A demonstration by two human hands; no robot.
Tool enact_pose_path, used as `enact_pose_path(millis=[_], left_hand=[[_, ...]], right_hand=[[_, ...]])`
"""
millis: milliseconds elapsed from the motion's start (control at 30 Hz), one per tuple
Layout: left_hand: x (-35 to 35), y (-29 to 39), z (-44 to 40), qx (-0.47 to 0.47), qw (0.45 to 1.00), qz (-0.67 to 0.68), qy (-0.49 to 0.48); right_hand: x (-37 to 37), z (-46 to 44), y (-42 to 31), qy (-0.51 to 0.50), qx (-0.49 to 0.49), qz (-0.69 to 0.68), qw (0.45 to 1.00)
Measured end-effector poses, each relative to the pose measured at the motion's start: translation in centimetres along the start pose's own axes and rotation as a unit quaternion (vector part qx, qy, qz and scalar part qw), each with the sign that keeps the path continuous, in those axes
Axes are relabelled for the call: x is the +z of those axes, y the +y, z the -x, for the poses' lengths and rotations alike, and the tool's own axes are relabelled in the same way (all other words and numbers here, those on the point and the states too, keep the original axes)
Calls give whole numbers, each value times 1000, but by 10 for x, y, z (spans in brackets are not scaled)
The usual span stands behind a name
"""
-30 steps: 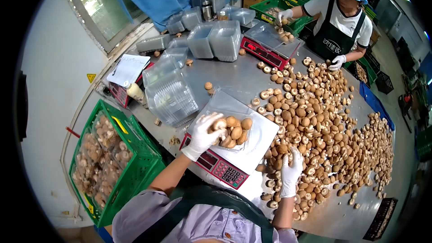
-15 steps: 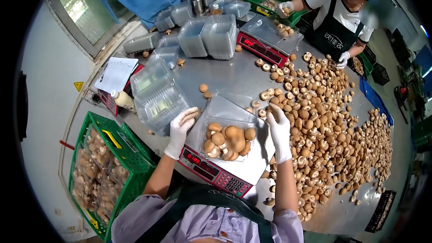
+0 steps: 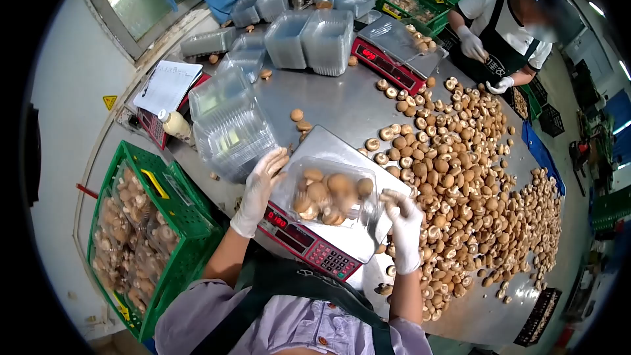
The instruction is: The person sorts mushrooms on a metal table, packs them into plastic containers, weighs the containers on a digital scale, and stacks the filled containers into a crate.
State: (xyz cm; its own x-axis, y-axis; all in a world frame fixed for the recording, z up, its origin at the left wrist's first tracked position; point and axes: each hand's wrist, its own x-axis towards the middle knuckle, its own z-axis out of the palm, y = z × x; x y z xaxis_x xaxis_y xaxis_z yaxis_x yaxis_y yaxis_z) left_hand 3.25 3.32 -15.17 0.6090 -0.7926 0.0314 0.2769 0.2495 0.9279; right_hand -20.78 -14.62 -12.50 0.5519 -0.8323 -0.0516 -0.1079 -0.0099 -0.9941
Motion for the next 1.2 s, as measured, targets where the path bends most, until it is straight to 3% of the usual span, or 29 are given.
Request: enact_pose_path(millis=[33,100,167,233,300,367,433,733,967,1033,1067,1133,1167,1200], left_hand=[[0,2,12,12,999,-44,-24],[3,1,33,-41,998,-45,-5],[5,-4,48,-93,994,-49,21],[11,-5,57,-123,988,-86,37],[9,-18,63,-175,977,-110,48],[8,-22,67,-174,976,-124,50],[11,-13,66,-254,964,-75,39],[13,-28,65,-203,978,-7,47],[6,-34,72,-130,986,-105,23],[2,-30,73,-88,982,-168,-15],[7,-21,74,-132,977,-168,-11],[4,-32,74,-96,981,-165,-14],[4,-34,73,18,977,-214,-13],[4,-35,73,132,956,-260,-13]], right_hand=[[-3,13,9,-20,2,56,998],[2,32,21,-24,4,50,998],[5,42,28,9,75,42,996],[4,45,49,12,68,41,997],[3,45,49,-21,156,4,987],[1,44,52,-47,172,-30,983],[2,44,48,-54,179,-52,981],[5,49,42,-84,191,-119,971],[2,63,62,-82,92,-73,990],[5,66,63,-44,-64,89,993],[2,65,59,-46,-41,163,985],[0,59,61,-50,-192,186,962],[2,54,50,-55,-292,224,928],[6,54,42,-53,-307,210,927]])
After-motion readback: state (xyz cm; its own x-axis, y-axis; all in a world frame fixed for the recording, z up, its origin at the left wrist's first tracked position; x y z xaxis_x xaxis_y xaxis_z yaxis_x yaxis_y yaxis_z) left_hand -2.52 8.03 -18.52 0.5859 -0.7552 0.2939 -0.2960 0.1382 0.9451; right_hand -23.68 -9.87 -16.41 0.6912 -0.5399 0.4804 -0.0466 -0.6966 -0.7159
